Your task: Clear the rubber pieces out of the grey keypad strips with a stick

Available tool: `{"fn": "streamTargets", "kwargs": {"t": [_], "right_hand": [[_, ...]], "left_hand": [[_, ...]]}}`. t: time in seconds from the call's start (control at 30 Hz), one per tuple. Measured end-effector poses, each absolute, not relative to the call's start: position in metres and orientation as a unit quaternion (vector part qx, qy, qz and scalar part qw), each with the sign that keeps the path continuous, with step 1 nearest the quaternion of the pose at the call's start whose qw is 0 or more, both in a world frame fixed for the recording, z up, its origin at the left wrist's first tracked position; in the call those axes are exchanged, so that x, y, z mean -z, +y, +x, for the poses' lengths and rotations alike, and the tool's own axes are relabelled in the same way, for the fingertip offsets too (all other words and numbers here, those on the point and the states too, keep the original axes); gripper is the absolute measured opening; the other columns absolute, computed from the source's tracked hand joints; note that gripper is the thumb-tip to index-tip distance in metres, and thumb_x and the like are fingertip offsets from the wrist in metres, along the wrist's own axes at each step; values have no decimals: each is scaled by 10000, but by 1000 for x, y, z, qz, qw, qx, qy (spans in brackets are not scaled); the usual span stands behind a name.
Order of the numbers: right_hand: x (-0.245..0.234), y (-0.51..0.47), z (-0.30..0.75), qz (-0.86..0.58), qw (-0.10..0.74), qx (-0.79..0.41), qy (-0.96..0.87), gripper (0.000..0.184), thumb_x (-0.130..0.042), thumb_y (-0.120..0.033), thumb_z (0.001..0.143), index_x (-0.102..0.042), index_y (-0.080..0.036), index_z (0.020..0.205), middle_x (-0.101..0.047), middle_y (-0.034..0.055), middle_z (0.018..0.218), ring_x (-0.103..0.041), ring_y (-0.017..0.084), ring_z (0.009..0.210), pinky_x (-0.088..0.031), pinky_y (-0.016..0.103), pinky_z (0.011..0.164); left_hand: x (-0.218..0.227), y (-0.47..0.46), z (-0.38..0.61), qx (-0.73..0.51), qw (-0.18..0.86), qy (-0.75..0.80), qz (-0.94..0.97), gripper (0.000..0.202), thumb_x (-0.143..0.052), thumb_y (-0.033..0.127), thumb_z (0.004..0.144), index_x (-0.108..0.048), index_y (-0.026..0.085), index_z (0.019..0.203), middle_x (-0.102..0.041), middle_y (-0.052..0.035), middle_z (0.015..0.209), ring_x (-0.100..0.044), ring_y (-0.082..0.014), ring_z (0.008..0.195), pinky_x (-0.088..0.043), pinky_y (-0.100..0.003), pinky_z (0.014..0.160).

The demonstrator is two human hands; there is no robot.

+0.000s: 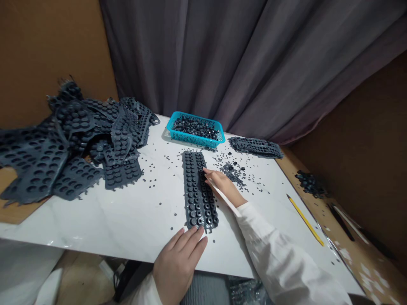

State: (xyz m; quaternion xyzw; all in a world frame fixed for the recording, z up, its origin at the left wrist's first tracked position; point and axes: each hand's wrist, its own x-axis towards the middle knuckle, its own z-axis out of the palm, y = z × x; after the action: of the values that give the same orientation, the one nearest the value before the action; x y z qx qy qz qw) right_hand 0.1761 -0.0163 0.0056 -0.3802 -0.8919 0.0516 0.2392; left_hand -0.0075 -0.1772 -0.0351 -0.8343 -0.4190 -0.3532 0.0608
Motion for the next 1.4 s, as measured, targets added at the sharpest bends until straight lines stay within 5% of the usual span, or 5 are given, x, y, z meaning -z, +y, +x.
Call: {"fn": "streamTargets", "kwargs": {"t": [0.17,0.7,1.4], "right_hand": [[-9,-24,169,-348,252,-175,-886,85,-479,-254,915,-536,-211,961,-560,112,1297,-465,209,1264,-448,427,995],[1,-9,164,-336,212,-56,-916,168,-433,-221,928,-586,-189,989,-623,129,1206,-554,246,1165,-482,436,949],[-7,-7,161,-348,270,-260,-859,141,-467,-328,921,-546,-211,932,-627,123,1199,-507,213,1225,-446,441,984]], "left_hand": [[29,-176,-11,317,78,-401,-856,355,-337,139,894,-628,219,1081,-642,25,1162,-563,-139,1061,-364,-283,979],[50,-181,-2,375,42,-435,-817,383,-289,134,909,-619,245,1068,-624,44,1191,-536,-129,1104,-284,-293,1047],[28,-175,-13,325,78,-400,-853,367,-342,111,888,-641,219,1069,-645,25,1162,-573,-128,1063,-355,-265,1003]]}}
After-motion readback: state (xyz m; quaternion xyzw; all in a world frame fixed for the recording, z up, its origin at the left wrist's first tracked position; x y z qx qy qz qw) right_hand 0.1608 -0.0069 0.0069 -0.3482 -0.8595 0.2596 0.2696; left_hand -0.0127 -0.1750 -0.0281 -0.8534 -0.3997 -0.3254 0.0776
